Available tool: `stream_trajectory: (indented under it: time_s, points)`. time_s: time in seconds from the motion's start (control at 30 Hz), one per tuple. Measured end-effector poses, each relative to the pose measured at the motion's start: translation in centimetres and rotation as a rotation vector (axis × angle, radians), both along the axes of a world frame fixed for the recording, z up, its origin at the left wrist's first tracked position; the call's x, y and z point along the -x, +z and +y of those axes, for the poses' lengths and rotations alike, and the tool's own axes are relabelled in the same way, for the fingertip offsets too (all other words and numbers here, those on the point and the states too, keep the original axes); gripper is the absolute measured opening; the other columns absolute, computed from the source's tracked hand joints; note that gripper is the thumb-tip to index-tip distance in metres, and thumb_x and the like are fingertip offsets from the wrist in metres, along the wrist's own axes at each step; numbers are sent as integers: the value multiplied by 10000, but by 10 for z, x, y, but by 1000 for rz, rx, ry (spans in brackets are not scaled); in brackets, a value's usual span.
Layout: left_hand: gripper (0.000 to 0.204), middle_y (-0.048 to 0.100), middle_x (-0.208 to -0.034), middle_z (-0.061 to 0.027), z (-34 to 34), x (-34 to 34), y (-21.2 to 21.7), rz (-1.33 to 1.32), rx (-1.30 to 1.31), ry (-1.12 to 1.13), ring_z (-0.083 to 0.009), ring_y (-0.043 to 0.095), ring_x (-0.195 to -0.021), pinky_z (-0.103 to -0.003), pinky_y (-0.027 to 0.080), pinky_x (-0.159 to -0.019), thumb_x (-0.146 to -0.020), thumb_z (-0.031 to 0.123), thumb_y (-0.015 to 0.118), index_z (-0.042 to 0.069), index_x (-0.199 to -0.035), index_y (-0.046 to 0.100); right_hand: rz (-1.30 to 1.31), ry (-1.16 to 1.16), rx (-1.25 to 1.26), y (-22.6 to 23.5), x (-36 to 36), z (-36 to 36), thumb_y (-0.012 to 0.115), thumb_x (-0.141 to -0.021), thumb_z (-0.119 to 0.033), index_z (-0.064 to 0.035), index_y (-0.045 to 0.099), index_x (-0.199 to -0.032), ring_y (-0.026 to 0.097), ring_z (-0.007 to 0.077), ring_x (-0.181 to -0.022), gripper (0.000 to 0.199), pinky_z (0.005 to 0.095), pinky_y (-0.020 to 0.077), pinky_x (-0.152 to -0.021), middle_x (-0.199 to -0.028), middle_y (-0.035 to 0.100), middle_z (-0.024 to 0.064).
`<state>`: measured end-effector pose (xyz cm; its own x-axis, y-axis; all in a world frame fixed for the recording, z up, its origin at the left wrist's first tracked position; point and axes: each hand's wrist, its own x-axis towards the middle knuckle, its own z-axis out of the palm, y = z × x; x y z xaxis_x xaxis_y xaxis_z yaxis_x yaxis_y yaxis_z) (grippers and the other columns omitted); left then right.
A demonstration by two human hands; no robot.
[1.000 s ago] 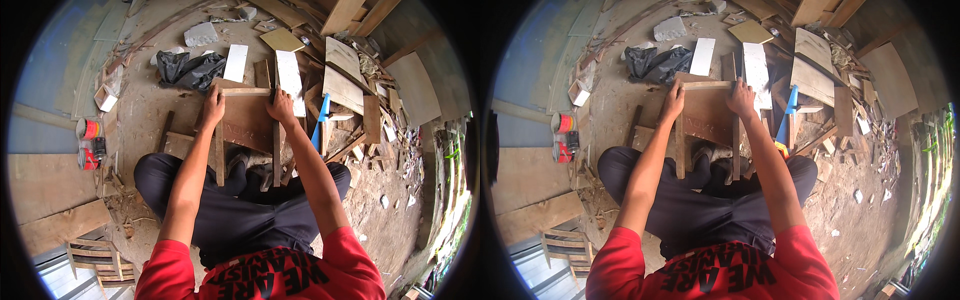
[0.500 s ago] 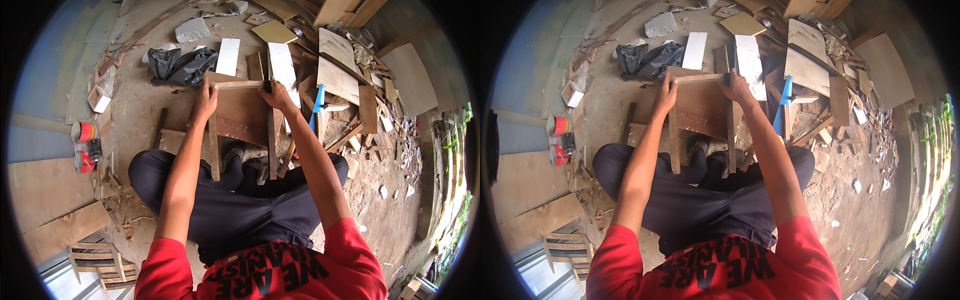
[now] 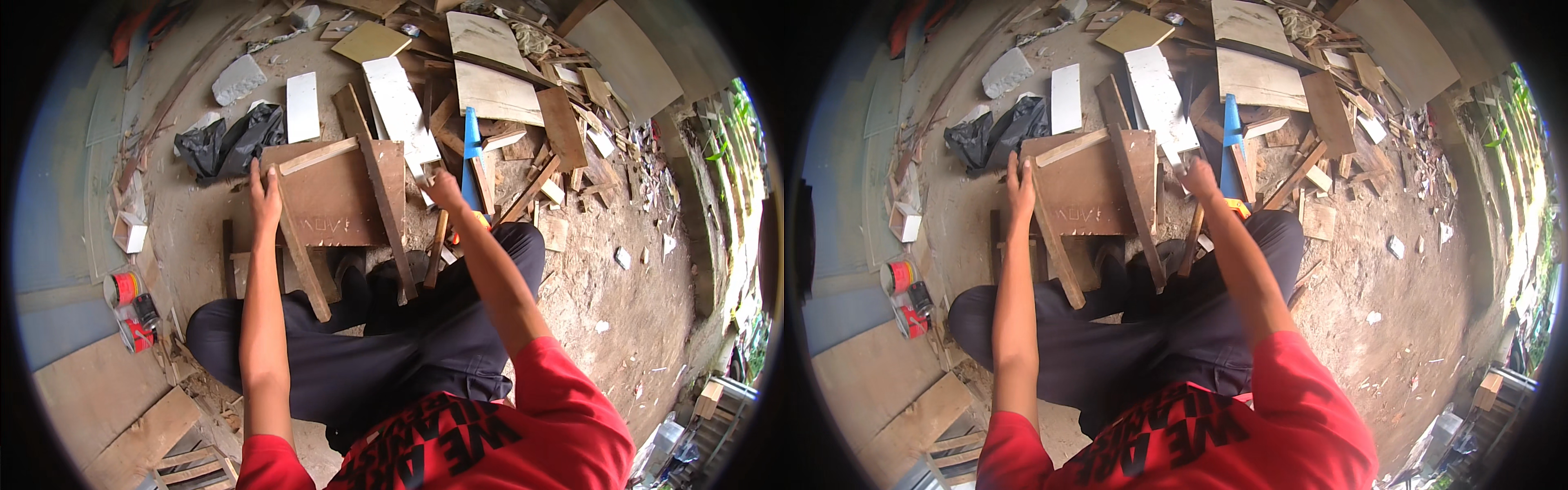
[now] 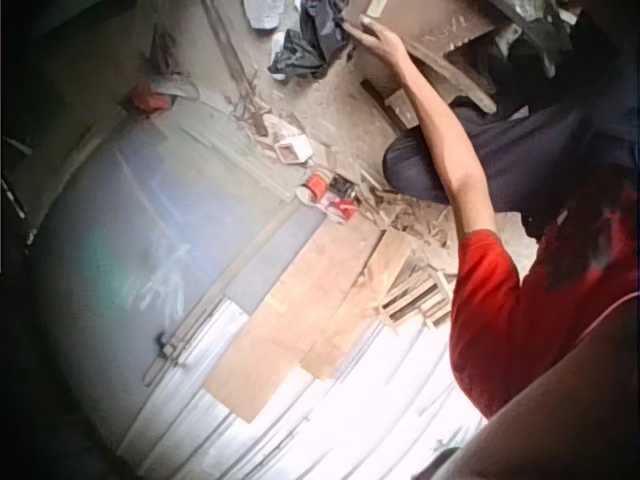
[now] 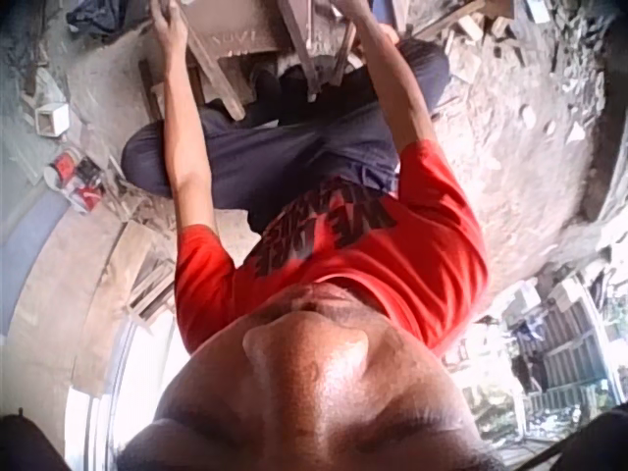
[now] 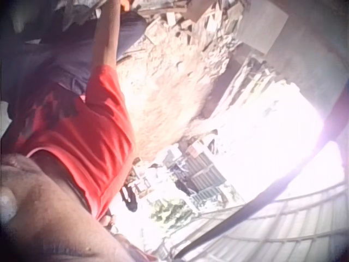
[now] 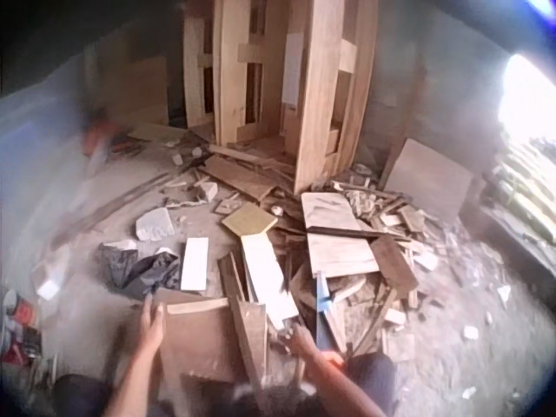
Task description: The person sits on the floor and assembles a small wooden frame using several pieces of wood. They use a hammer to drive nails into the wood pieces to secure them together.
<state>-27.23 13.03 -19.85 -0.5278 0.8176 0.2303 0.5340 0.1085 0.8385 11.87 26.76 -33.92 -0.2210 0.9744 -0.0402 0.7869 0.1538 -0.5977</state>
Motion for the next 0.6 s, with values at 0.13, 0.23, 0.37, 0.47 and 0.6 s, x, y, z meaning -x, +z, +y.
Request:
stream_trajectory:
  time_s: [0.13,0.23,0.37,0.47,0.6]
  points:
    - [627,428,-1504,-258,-15,-3,19,13,118,26,-362,418,-1401,-410,340,-1138,-1032,351,510,-29,-1503,343,-225,-16,-58,-11,24,-39,753,-814,-469,-3,563,-1187,635,387,-1068,626,480,496,-953,-1088,663,221]
    - [594,472,-1477,-245,-22,-3,29,41,141,64,-341,465,-1367,-398,357,-1123,-1027,327,530,-31,-1480,389,-264,76,45,6,26,-31,738,-821,-456,-6,608,-1079,637,401,-1041,536,481,517,-905,-1047,666,203]
    - [512,591,-1359,-232,-6,-2,18,-17,132,13,-304,551,-1280,-381,398,-1085,-1023,318,548,-49,-1378,524,5,-148,-188,-7,6,-12,675,-901,-301,12,600,-975,624,418,-915,330,492,512,-801,-973,642,232]
    - [490,577,-1366,-255,-8,8,-10,-18,42,45,-337,547,-1295,-385,411,-1081,-1041,302,495,-51,-1379,519,273,7,-392,63,23,-1,647,-906,-140,69,565,-1135,601,442,-895,321,501,494,-788,-977,600,279]
    - [468,537,-1381,-288,-2,-22,3,52,103,105,-400,509,-1311,-409,413,-1078,-1045,270,450,-37,-1394,504,424,297,-377,201,54,-29,642,-931,-87,54,583,-1219,621,435,-981,326,462,511,-835,-1089,611,254]
